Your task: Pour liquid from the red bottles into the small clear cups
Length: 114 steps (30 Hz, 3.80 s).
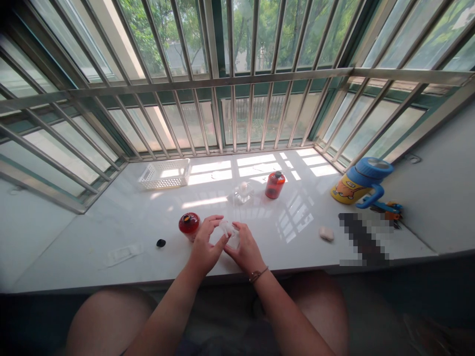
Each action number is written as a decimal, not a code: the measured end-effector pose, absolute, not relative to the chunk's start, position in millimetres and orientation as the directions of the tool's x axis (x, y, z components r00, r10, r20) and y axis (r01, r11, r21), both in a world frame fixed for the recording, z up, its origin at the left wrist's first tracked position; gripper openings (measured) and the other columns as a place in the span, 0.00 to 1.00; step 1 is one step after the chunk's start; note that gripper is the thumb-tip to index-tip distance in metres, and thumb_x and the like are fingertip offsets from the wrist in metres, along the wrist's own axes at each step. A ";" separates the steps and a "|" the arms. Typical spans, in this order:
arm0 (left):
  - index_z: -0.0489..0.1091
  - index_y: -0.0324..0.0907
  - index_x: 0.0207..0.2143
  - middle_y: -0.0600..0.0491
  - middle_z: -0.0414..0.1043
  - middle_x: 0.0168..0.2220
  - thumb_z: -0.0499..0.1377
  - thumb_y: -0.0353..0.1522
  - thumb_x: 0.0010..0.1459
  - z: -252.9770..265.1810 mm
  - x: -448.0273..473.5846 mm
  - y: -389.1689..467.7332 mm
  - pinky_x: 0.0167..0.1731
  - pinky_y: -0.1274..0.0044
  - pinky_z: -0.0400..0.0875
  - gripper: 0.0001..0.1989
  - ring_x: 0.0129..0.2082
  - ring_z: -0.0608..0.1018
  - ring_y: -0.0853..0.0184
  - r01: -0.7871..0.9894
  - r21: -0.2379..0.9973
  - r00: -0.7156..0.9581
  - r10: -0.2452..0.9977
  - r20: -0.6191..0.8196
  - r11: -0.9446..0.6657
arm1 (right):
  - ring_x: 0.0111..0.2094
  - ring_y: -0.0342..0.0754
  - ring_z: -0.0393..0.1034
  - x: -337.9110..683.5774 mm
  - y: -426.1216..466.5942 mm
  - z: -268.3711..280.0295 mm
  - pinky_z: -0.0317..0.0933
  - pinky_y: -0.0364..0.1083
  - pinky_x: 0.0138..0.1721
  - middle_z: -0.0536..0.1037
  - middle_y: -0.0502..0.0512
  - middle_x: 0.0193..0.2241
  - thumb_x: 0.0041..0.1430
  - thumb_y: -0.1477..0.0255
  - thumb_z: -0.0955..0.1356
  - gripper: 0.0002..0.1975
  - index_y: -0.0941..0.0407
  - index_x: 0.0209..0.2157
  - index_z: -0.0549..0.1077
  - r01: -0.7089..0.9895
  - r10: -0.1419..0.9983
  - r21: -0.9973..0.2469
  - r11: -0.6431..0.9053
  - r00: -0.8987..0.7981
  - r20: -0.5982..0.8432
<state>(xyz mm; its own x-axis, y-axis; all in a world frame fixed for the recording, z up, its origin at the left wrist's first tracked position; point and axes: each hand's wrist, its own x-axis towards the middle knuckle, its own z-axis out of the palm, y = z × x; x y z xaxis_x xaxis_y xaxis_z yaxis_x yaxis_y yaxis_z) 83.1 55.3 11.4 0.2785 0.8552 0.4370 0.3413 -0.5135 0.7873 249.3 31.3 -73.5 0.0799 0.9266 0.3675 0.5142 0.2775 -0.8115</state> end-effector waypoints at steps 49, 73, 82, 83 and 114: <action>0.42 0.47 0.77 0.38 0.71 0.65 0.78 0.46 0.47 -22.2 8.2 74.0 0.64 0.56 0.70 0.65 0.65 0.76 0.48 0.498 0.863 -0.163 0.967 0.195 -0.090 | 0.66 0.65 0.66 251.4 29.4 -76.7 0.66 0.68 0.67 0.67 0.68 0.64 0.62 0.52 0.76 0.41 0.52 0.68 0.60 0.569 0.882 -0.723 0.391 -0.008 0.471; 0.74 0.48 0.60 0.39 0.61 0.71 0.77 0.56 0.42 81.5 45.0 2.4 0.70 0.53 0.63 0.45 0.73 0.63 0.40 0.027 0.970 0.725 0.673 0.148 -0.243 | 0.61 0.65 0.75 236.2 -64.3 12.3 0.71 0.62 0.61 0.77 0.61 0.61 0.50 0.52 0.82 0.45 0.50 0.66 0.68 -0.108 0.938 -0.982 0.158 -0.295 0.183; 0.53 0.44 0.72 0.35 0.62 0.70 0.48 0.59 0.71 1.7 72.9 25.8 0.73 0.50 0.55 0.39 0.73 0.63 0.49 0.235 0.961 0.221 0.971 0.094 -0.146 | 0.50 0.61 0.79 269.3 -70.5 -33.7 0.76 0.60 0.52 0.80 0.63 0.53 0.52 0.55 0.81 0.39 0.51 0.60 0.67 0.187 0.966 -0.968 0.168 0.164 0.199; 0.54 0.43 0.72 0.34 0.63 0.69 0.53 0.57 0.69 -7.2 78.0 28.1 0.72 0.49 0.55 0.40 0.72 0.64 0.47 0.345 0.923 0.173 0.978 0.114 -0.169 | 0.50 0.61 0.79 275.4 -70.7 -36.4 0.76 0.59 0.52 0.80 0.62 0.53 0.52 0.56 0.81 0.39 0.51 0.60 0.66 0.234 0.956 -0.959 0.162 0.203 0.211; 0.68 0.52 0.64 0.47 0.74 0.60 0.74 0.33 0.52 31.7 23.8 0.4 0.55 0.61 0.80 0.37 0.57 0.79 0.53 0.473 0.823 0.291 0.937 0.192 -0.316 | 0.60 0.64 0.72 302.9 -42.1 -11.9 0.71 0.65 0.60 0.75 0.61 0.59 0.61 0.68 0.76 0.34 0.46 0.66 0.65 0.707 0.863 -0.639 0.303 0.082 0.499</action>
<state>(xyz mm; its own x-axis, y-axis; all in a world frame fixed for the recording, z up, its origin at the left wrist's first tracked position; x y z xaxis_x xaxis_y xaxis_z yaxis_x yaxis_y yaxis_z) 23.8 0.4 31.7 0.2911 0.9372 0.1924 0.4730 -0.3158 0.8226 302.9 -42.1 -11.9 0.0820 0.8626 0.4993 0.7070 0.3027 -0.6392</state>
